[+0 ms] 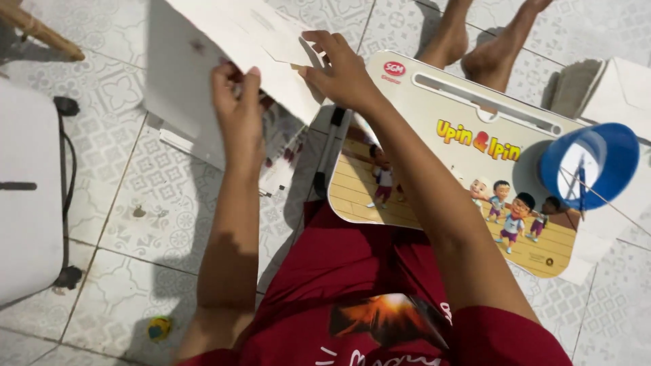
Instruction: Folding paper and applying glue with a stick to assemble handmade envelopes.
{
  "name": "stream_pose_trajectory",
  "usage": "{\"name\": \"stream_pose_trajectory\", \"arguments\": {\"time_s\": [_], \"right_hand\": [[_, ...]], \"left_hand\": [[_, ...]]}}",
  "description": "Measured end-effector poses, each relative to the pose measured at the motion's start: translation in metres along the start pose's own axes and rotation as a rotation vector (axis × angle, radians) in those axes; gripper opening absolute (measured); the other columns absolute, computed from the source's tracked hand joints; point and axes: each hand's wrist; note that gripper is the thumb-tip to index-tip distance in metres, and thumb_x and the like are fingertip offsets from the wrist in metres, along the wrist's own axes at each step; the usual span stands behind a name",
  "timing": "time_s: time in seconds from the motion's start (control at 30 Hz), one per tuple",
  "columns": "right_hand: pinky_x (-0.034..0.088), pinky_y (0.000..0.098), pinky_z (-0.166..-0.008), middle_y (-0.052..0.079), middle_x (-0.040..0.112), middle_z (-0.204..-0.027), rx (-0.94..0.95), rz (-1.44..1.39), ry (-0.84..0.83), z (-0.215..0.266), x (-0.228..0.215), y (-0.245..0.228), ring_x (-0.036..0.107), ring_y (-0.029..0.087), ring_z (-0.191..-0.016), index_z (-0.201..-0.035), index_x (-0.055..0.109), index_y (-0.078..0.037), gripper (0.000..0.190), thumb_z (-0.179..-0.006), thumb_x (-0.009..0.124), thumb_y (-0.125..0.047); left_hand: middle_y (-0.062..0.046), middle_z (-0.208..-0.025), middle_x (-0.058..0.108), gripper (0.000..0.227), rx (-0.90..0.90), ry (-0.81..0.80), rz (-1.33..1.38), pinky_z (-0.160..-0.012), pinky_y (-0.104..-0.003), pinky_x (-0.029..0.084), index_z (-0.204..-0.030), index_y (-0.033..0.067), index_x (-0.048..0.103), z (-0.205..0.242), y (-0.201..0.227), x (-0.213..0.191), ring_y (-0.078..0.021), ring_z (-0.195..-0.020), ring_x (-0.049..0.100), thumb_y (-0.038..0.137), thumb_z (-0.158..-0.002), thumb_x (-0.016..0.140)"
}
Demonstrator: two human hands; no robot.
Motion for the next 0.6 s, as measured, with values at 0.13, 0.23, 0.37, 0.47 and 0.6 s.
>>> {"name": "stream_pose_trajectory", "arguments": {"time_s": [0.13,0.23,0.37,0.47,0.6], "right_hand": [[0.060,0.0554,-0.095,0.019,0.046,-0.128,-0.166,-0.134,0.125,0.065,-0.078,-0.081,0.055,0.040,-0.120,-0.140,0.050,-0.004,0.047,-0.101,0.061,-0.028],[0.054,0.0406,-0.091,0.015,0.043,-0.136,-0.145,-0.078,0.210,0.116,-0.135,-0.100,0.051,0.030,-0.114,-0.149,0.042,-0.012,0.043,-0.109,0.049,-0.029],[0.036,0.0378,-0.082,0.014,0.039,-0.112,-0.113,0.076,0.315,0.180,-0.182,-0.090,0.039,0.024,-0.093,-0.139,0.050,-0.001,0.033,-0.108,0.042,-0.007],[0.047,0.0355,-0.075,0.014,0.042,-0.115,0.069,0.092,0.339,0.214,-0.191,-0.032,0.047,0.025,-0.093,-0.131,0.055,-0.001,0.033,-0.101,0.042,0.003],[0.055,0.0451,-0.099,0.019,0.054,-0.125,0.293,0.315,0.283,0.240,-0.172,0.044,0.059,0.035,-0.110,-0.118,0.066,-0.001,0.033,-0.089,0.060,0.014]], "left_hand": [[-0.008,-0.105,0.047,0.018,0.279,-0.193,0.130,-0.088,-0.032,0.059,-0.118,0.0049,0.046,0.065,0.089,0.008,-0.0153,-0.095,0.051,0.011,-0.103,0.055],[-0.014,-0.113,0.049,0.036,0.353,-0.352,0.177,-0.085,-0.035,0.064,-0.133,0.0026,0.035,0.095,0.108,0.036,-0.0248,-0.101,0.057,0.003,-0.103,0.056],[-0.024,-0.124,0.058,0.066,0.299,-0.544,0.394,-0.095,-0.043,0.069,-0.145,0.0213,0.017,0.135,0.082,0.088,-0.0353,-0.108,0.069,-0.004,-0.105,0.064],[-0.038,-0.132,0.053,0.083,0.032,-0.616,0.356,-0.090,-0.043,0.071,-0.144,0.0198,-0.005,0.166,0.039,0.119,-0.0401,-0.107,0.073,0.001,-0.100,0.063],[-0.019,-0.112,0.051,0.063,-0.292,-0.777,0.049,-0.063,-0.031,0.069,-0.139,0.0079,0.025,0.195,-0.025,0.113,-0.0244,-0.082,0.071,0.013,-0.092,0.067]]}}
Point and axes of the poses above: each hand's wrist, its own z-axis away from the middle knuckle, its own x-axis out of the palm, y = z × x
